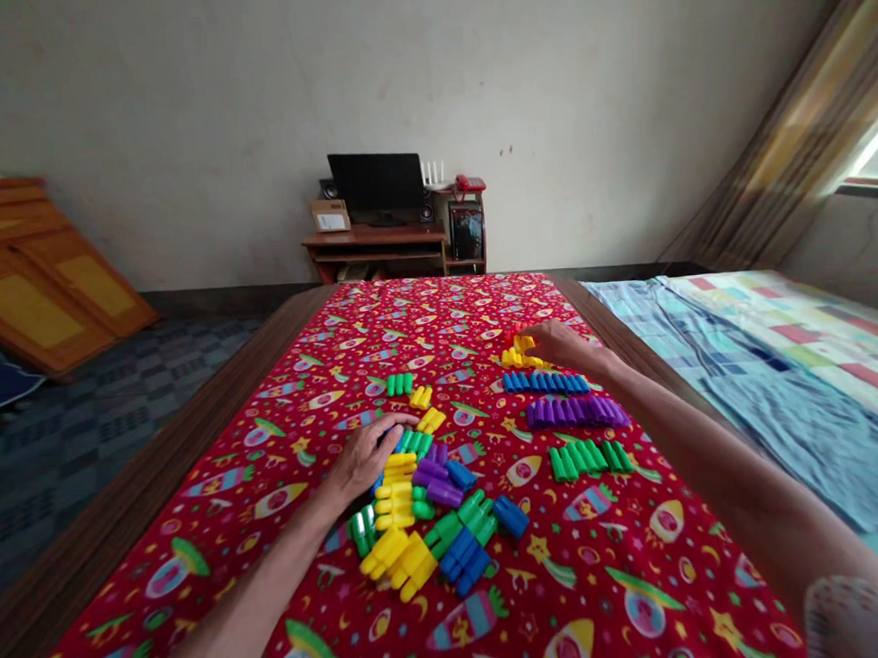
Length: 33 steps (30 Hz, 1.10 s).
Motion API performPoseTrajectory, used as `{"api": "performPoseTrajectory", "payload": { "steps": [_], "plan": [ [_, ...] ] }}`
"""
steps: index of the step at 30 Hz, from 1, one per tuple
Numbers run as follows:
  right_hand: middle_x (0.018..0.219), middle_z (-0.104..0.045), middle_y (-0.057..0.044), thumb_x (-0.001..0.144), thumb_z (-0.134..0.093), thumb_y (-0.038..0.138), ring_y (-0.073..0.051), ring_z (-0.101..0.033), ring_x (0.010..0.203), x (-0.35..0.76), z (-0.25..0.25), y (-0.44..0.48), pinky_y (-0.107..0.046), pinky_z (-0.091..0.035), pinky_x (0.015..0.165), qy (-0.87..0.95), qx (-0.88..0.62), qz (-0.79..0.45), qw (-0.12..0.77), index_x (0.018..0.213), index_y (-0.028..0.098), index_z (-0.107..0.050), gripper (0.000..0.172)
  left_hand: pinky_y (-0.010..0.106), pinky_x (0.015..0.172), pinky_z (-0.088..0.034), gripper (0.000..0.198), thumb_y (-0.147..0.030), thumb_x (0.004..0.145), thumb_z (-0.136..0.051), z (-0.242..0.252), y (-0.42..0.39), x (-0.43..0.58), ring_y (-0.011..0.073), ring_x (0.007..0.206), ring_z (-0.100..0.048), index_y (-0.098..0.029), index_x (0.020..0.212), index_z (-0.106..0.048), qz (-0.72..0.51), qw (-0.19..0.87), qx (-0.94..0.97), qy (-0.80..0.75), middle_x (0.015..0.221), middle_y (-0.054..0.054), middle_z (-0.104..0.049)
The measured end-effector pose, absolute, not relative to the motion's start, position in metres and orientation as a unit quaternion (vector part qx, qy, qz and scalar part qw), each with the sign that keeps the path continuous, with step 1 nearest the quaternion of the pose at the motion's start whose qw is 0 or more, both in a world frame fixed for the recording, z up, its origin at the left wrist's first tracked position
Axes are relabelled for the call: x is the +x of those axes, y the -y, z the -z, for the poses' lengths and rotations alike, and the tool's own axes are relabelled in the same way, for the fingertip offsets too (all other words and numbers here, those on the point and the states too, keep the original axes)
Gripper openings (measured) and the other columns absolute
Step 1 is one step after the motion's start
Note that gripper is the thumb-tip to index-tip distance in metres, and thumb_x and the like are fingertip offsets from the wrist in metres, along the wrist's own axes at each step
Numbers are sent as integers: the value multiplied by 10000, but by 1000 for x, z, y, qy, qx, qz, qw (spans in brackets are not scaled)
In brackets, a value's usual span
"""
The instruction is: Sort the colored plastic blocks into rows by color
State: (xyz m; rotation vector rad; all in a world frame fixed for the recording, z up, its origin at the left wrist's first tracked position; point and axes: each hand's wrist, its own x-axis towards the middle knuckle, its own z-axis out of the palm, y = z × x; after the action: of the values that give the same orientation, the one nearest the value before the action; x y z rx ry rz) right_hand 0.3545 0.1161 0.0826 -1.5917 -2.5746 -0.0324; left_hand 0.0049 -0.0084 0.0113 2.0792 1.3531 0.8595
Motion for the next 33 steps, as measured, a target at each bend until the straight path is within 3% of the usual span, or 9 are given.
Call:
{"api": "performPoseTrajectory", "payload": {
  "steps": [11,17,21,24,28,30,33],
  "plan": [
    [1019,-732,-126,920,-572,275,-183,-653,835,354,-72,-113,-241,-412,703,869,-491,-3,69,1283,127,-610,394,352,941,-496,423,-470,904,-395,-9,8,4,262,1040,-669,-194,1037,-686,-314,254,764,-503,1086,77,-743],
    [831,-715,-87,944,-476,184,-137,-602,702,327,-88,-93,-229,-356,629,895,-423,-2,141,1041,118,-699,252,358,922,-509,411,-463,898,-407,-10,7,4,264,1003,-680,-203,1030,-697,-318,255,764,-501,1068,71,-750],
    [779,-693,-66,954,-493,200,-119,-583,672,271,-76,-62,-223,-368,616,944,-313,-43,101,948,124,-686,208,361,904,-517,394,-449,897,-411,-11,7,5,256,963,-690,-203,1033,-688,-316,257,764,-500,1063,66,-750],
    [897,-705,-105,952,-525,245,-160,-627,778,232,-55,-46,-247,-426,658,961,-268,-33,52,1057,127,-658,206,362,885,-522,386,-446,896,-410,-10,7,5,261,966,-690,-197,1018,-680,-319,254,762,-502,1065,75,-748],
    [982,-694,-141,946,-469,128,-216,-640,897,209,-39,-41,-295,-477,689,971,-237,33,-4,1179,116,-602,269,356,873,-529,361,-444,891,-417,-11,7,5,258,940,-690,-210,974,-679,-320,248,762,-505,1011,67,-755],
    [989,-693,-146,939,-463,107,-226,-637,921,210,-40,-42,-306,-481,705,972,-229,54,-20,1152,105,-609,257,352,885,-525,356,-445,894,-421,-12,8,6,254,942,-689,-216,970,-682,-319,253,764,-502,988,61,-757],
    [937,-700,-149,951,-511,212,-230,-645,883,223,-51,-42,-307,-465,706,965,-255,63,-31,1038,98,-642,193,346,906,-517,361,-445,900,-422,-14,9,7,249,964,-685,-213,983,-686,-316,263,763,-499,1010,63,-756]
  ]
}}
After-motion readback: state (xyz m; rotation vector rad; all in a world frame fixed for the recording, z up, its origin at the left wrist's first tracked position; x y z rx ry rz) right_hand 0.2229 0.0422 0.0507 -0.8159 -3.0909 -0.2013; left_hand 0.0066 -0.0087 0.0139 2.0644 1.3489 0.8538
